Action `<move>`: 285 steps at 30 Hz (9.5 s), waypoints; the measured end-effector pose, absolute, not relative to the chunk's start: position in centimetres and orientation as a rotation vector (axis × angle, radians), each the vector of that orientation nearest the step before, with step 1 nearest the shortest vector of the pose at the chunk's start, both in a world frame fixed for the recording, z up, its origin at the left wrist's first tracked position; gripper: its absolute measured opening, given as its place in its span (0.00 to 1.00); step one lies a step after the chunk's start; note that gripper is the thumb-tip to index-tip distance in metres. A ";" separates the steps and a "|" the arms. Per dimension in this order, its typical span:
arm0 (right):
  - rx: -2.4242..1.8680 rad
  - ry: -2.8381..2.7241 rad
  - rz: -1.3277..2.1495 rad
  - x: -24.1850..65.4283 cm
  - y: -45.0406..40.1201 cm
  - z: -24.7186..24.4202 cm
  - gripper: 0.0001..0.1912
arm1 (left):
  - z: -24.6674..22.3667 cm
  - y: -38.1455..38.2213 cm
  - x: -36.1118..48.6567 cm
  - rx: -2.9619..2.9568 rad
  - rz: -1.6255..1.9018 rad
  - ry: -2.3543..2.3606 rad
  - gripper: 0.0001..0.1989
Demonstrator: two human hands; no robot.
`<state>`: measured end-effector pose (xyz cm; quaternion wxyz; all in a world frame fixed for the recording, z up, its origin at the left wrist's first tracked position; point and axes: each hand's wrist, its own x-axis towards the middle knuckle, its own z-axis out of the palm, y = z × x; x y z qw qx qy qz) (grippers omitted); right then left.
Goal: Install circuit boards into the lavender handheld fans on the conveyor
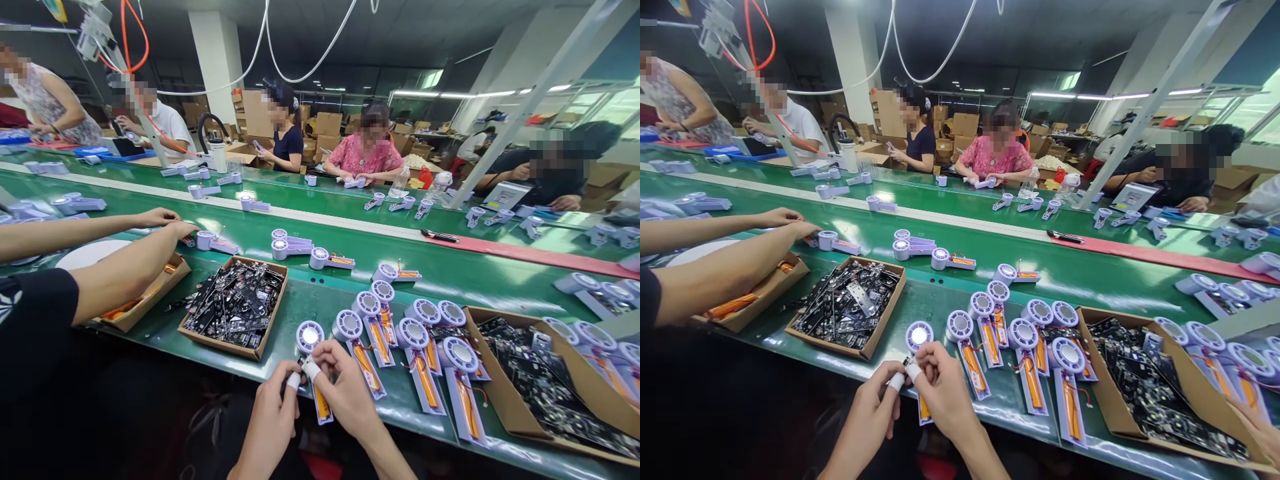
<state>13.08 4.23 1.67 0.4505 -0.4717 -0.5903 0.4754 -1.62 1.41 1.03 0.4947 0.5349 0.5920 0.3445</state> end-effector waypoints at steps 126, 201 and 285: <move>-1.315 -1.700 0.576 14.1 2.8 2.0 0.15 | -0.6 1.0 -0.9 1.333 1.014 1.389 0.20; -1.450 -1.546 0.680 12.5 1.5 0.0 0.16 | 0.0 0.4 0.5 1.375 1.106 1.412 0.13; -1.419 -1.956 0.840 17.2 4.4 5.0 0.09 | 1.4 2.8 0.0 1.192 1.000 1.370 0.15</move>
